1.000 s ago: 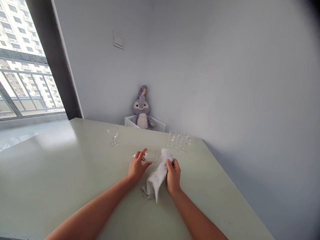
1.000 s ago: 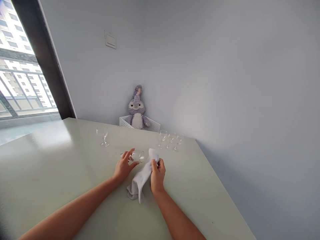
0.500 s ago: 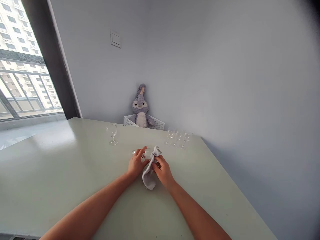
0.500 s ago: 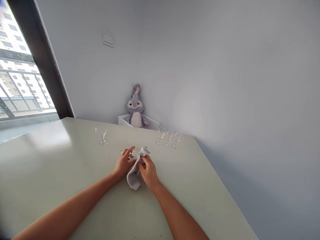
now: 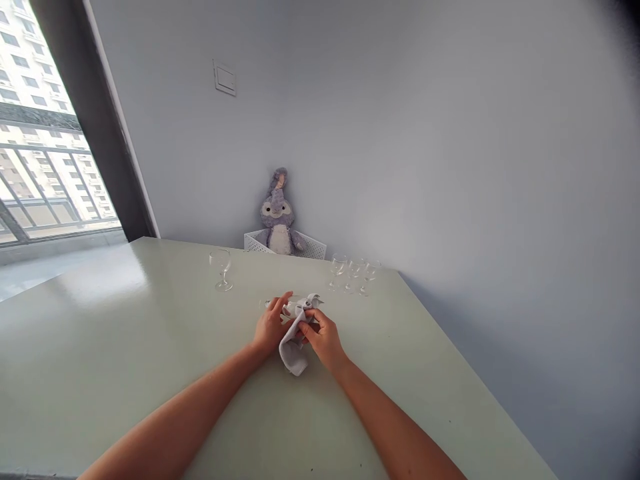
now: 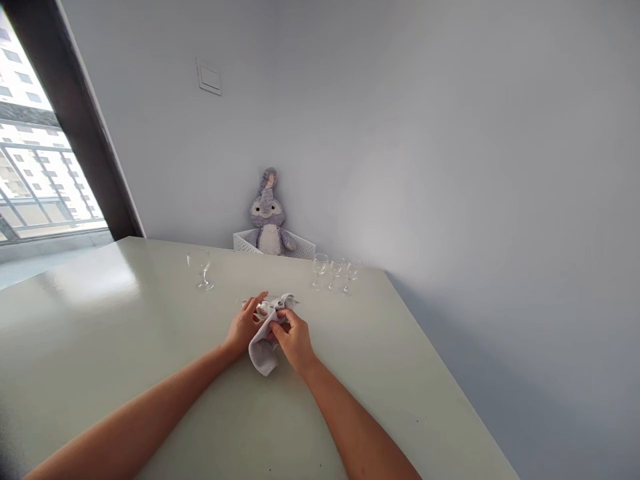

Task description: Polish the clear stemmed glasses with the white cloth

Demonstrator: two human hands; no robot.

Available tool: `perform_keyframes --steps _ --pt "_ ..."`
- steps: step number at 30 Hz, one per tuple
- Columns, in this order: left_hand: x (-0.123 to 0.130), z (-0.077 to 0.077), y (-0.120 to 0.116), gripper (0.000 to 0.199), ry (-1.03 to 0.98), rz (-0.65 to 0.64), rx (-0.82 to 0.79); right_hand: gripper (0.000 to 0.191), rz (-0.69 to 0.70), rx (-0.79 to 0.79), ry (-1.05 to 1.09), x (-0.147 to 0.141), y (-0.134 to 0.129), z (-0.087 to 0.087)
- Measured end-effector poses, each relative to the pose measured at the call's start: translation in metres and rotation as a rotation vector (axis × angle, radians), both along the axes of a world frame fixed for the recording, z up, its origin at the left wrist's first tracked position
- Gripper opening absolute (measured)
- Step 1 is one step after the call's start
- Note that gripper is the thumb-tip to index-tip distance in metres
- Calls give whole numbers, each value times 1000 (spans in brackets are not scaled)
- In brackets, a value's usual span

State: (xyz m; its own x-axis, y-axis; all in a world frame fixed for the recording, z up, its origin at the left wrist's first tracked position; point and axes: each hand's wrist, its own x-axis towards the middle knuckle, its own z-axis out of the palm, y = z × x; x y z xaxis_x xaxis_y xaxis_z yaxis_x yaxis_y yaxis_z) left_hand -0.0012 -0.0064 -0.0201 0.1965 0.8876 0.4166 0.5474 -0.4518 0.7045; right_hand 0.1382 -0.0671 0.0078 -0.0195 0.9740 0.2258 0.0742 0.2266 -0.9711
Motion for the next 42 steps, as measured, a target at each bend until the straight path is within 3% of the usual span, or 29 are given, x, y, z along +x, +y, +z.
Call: perform_keyframes --steps 3,6,11,15,22,25,28,31,35,37,40,42 --pt "-2 4 -1 56 71 24 -30 35 43 -34 62 -3 -2 1" --pt "-4 8 -4 59 181 1 -5 36 57 -28 122 -5 -3 1" --pt "-2 11 -10 58 322 -46 229 40 52 -124 181 -8 1 -7" --pt "-3 16 -13 49 413 -8 360 43 87 -225 245 -9 1 -8" --pt "-7 28 -8 39 428 -80 513 35 116 -383 635 -2 6 -1" --pt "-11 34 -6 31 411 -136 528 33 151 -348 563 2 5 2" --pt "-17 45 -7 25 427 -201 459 26 195 -210 231 9 -2 17" --pt "-22 63 -10 28 440 -330 229 18 285 -105 -39 22 -13 42" --pt "-19 81 -19 39 429 -572 -165 20 467 -137 -85 39 -20 58" --pt "-13 82 -25 35 420 -512 -71 21 421 -170 -14 44 -19 52" --pt "-4 75 -30 30 428 -293 288 21 251 -232 181 48 -16 37" --pt "-1 70 -31 27 463 -284 373 22 214 -263 257 48 -17 33"
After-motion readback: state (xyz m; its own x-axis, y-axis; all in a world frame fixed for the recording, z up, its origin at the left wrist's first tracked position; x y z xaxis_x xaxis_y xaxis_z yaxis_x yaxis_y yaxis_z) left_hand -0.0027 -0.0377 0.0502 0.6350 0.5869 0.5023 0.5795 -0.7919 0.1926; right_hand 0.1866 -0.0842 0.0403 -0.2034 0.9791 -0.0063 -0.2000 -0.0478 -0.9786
